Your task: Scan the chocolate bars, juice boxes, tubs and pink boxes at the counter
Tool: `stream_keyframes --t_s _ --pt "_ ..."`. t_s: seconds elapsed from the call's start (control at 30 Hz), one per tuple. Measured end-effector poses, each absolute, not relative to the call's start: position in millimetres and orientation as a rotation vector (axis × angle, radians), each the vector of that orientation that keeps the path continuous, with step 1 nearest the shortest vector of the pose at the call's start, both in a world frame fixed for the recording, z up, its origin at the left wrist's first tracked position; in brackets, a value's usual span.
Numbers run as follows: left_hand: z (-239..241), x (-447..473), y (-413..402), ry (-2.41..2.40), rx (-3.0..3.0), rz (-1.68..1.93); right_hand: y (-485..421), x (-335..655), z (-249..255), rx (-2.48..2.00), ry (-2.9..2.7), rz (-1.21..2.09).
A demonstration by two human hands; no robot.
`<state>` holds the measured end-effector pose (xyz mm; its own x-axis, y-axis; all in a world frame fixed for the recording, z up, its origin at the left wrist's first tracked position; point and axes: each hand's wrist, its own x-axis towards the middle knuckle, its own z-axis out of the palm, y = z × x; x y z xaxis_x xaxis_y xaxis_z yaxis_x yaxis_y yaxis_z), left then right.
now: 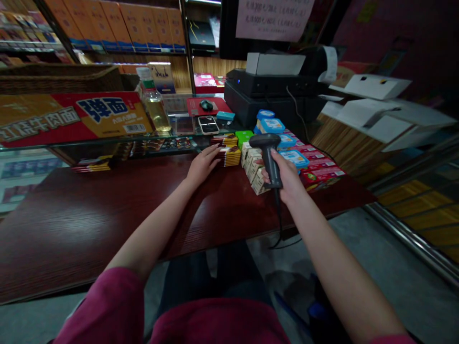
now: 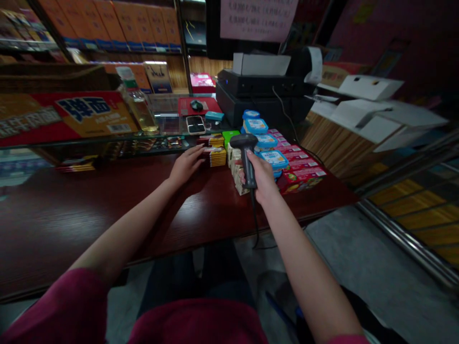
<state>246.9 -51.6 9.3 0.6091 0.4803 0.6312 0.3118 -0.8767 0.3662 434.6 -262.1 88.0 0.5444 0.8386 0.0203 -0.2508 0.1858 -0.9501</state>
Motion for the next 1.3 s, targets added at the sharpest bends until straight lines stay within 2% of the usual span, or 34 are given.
stream_keyframes --t_s 0.1,0.27,0.43,0.57,0.67,0.9,1.3 --pt "4 199 -50 0.683 2.651 1.204 -255 420 94 -1.097 -0.697 0.863" --pt "1 78 -21 1.103 2.595 1.298 -221 370 95 -1.047 -0.833 1.017" --pt "2 -44 21 1.575 2.392 1.304 -167 300 76 -0.969 -0.866 1.277" --pt "-9 -98 42 1.773 2.268 1.273 -127 251 57 -0.946 -0.896 1.436" --pt "-16 -107 51 1.851 2.219 1.222 -103 223 40 -0.906 -0.93 1.514" --pt "-12 -95 56 1.71 2.338 1.234 -90 191 5 -0.834 -0.965 1.555" --pt "0 -73 43 1.673 2.288 1.285 -100 195 9 -0.727 -1.028 1.68"
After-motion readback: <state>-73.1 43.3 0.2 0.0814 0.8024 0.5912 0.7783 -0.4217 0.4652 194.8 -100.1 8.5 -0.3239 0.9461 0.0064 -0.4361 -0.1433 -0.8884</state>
